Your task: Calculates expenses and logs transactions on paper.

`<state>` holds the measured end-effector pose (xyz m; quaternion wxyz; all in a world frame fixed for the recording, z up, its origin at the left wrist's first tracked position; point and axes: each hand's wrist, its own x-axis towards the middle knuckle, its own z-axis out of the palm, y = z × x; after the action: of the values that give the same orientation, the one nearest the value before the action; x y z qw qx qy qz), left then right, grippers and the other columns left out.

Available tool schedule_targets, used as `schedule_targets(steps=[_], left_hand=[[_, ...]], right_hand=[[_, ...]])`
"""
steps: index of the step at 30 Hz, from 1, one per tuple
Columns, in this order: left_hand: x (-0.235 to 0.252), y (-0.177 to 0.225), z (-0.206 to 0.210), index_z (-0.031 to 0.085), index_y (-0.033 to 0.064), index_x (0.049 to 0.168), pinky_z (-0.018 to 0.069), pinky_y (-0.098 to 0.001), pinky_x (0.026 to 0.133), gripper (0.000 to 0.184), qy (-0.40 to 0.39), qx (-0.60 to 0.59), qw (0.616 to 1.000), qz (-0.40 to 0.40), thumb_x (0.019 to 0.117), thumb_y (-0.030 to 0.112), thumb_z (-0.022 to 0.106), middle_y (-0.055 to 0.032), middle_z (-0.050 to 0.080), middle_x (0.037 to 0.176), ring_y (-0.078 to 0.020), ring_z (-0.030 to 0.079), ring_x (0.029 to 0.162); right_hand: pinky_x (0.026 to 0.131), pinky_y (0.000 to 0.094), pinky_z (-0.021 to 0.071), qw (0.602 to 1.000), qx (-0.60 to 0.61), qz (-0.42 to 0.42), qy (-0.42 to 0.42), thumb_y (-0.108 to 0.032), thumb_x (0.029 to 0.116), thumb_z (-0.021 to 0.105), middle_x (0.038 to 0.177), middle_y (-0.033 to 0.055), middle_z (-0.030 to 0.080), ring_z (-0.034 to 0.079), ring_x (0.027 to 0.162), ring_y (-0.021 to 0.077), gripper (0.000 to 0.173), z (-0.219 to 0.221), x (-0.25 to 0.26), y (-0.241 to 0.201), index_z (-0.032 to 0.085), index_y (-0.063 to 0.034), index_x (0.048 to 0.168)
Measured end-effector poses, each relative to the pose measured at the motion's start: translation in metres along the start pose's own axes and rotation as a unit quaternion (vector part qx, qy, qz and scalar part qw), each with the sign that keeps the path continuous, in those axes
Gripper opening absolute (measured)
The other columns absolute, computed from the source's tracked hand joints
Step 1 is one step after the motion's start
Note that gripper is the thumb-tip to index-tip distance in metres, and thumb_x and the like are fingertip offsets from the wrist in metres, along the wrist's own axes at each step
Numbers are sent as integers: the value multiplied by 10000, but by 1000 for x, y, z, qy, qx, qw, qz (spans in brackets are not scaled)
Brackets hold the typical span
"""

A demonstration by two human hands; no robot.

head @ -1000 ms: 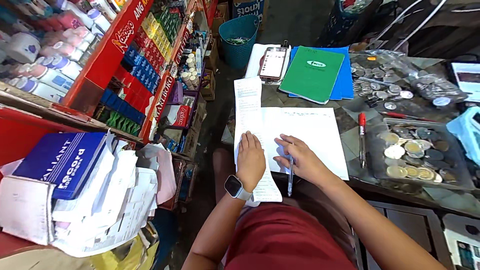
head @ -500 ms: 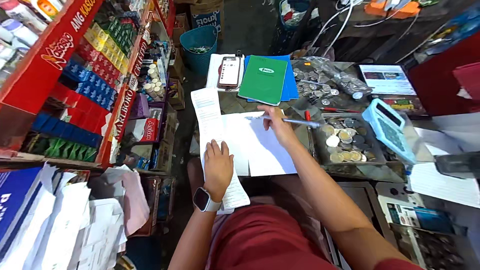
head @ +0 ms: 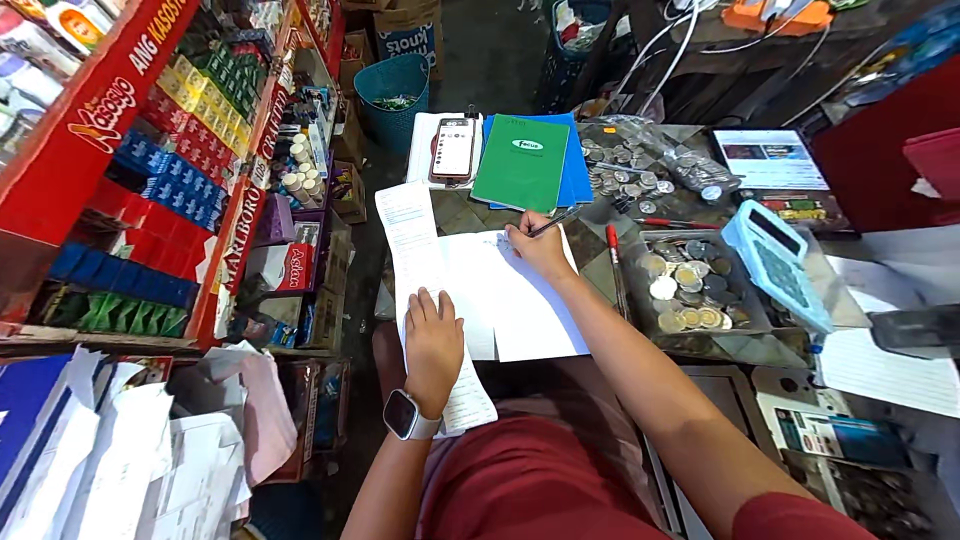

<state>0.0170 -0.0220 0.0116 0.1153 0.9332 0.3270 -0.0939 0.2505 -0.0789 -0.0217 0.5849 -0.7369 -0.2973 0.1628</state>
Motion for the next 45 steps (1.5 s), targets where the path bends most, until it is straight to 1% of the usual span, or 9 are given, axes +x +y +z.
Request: schedule_targets(steps=[9,11,15,18,23,27,35,39,45], left_hand=[[-2,-4,14,536,1,1461,386,-596,1120,521,88,-7,996,25,1053,321,485,-360,444,1499,-533,434,1398],[-2,-4,14,535,3,1463,387,-595,1120,520,91,-7,996,24,1053,321,484,-358,445,1500,-533,434,1398],[-2,-4,15,537,3,1460,391,-589,1119,524,92,1,995,25,1054,328,474,-354,454,1495,-529,443,1393],[-2,-3,14,525,5,1472,379,-576,1136,528,84,-2,996,21,1055,325,476,-353,441,1506,-522,429,1407],[-2,-5,16,559,5,1443,407,-592,1104,515,110,0,994,25,1044,325,496,-353,474,1479,-529,463,1377],[-2,-4,14,537,8,1463,393,-576,1120,521,90,3,996,23,1056,327,472,-350,454,1498,-524,441,1396],[1,2,9,472,14,1511,348,-581,1159,542,42,-23,999,8,1074,333,445,-350,386,1546,-512,386,1437],[2,5,8,482,20,1505,347,-563,1164,533,43,-34,998,8,1075,332,442,-332,392,1552,-499,389,1441],[0,4,7,493,6,1495,348,-573,1160,530,49,-36,998,7,1069,318,459,-342,393,1547,-507,395,1435]], right_hand=[[519,220,433,996,-47,-70,-6,-21,931,636,616,18,441,456,515,70,294,5,-3,9,446,-35,707],[509,201,459,998,-31,-61,-4,-28,934,639,584,-8,446,473,487,44,309,5,-2,9,433,-58,706],[510,202,418,996,-43,-74,2,-26,936,628,605,4,427,439,504,54,308,6,-3,11,434,-50,698],[489,194,441,997,-28,-73,6,-26,932,632,570,-15,434,457,471,39,313,5,-2,13,431,-67,696],[493,191,385,995,-38,-88,4,-18,935,609,590,-6,408,410,494,44,315,7,-4,11,421,-64,686],[500,190,348,994,-48,-102,4,-25,937,601,610,-1,398,388,517,48,317,7,-3,12,416,-65,683],[548,292,361,984,-130,-119,-25,-43,937,601,642,66,423,411,582,130,279,-4,-1,15,456,10,705],[535,235,435,988,-120,-95,-27,-75,919,667,617,28,451,471,535,75,327,-11,-2,12,437,-27,690],[526,192,481,999,-30,-42,13,-8,939,611,598,-30,442,488,498,22,295,-9,-5,6,413,-66,727]])
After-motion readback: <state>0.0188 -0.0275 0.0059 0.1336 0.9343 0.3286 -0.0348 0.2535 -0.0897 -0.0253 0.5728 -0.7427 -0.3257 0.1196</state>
